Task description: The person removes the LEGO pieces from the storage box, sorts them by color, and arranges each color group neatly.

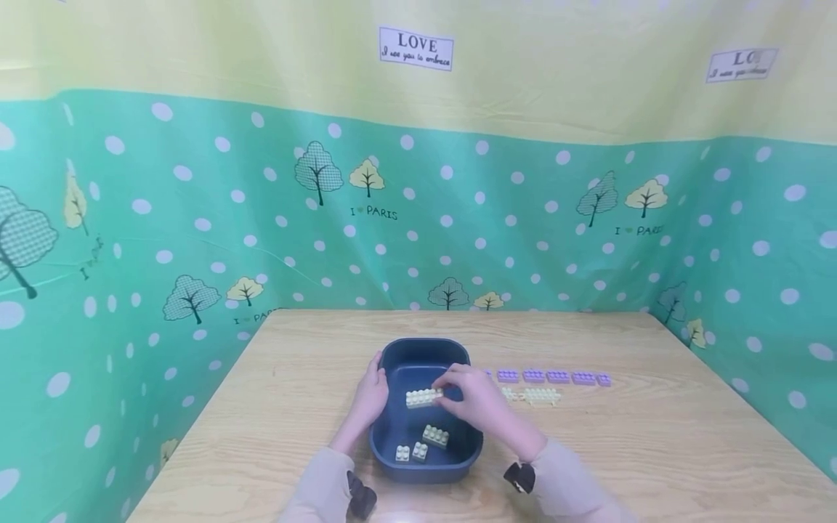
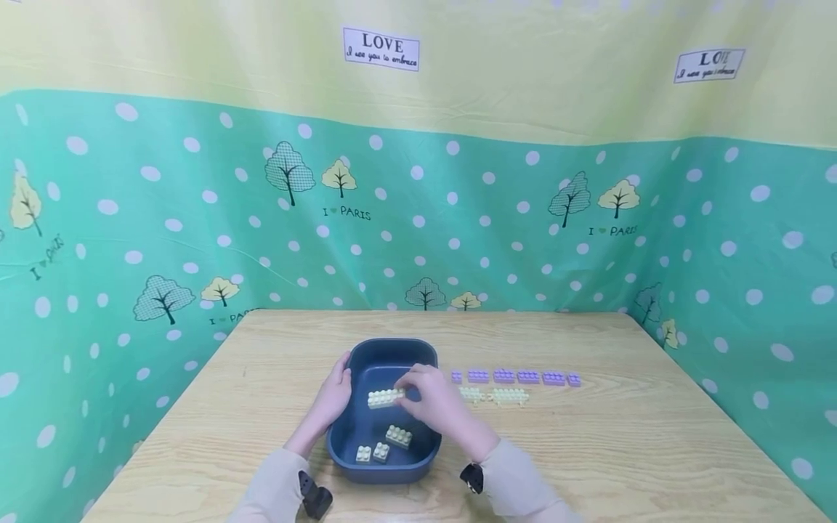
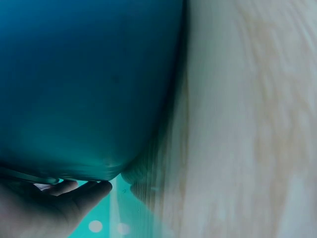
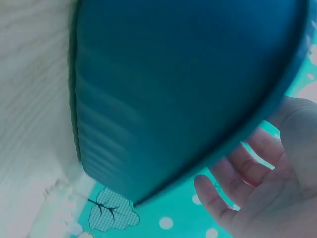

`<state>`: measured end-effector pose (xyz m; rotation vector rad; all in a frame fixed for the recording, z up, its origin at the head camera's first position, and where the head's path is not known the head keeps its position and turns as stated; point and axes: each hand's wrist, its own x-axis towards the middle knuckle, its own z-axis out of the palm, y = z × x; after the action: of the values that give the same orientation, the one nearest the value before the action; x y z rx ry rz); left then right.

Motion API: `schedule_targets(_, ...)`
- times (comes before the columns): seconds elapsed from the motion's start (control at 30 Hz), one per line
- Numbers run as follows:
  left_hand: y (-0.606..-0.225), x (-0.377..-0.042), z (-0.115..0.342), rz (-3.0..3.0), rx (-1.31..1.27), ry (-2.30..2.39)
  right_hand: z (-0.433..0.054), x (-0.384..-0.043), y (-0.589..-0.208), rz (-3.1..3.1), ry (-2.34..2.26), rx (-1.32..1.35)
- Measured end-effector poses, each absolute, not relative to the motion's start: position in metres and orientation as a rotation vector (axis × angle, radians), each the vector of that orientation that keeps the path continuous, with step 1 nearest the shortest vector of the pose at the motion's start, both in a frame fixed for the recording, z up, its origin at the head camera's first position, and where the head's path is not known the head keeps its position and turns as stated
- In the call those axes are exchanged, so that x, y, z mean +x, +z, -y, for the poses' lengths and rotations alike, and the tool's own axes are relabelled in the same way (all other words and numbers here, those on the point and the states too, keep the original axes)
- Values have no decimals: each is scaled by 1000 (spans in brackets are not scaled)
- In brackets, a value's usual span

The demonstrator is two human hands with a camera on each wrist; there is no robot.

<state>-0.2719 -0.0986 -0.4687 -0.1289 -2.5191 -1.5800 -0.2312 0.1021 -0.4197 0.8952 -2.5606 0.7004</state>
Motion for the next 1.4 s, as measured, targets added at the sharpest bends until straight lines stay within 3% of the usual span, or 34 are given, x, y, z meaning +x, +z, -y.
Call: schedule_targets(1.4, -473, -275, 100, 2542, -143, -1575, -192, -231, -408, 2520, 747, 579)
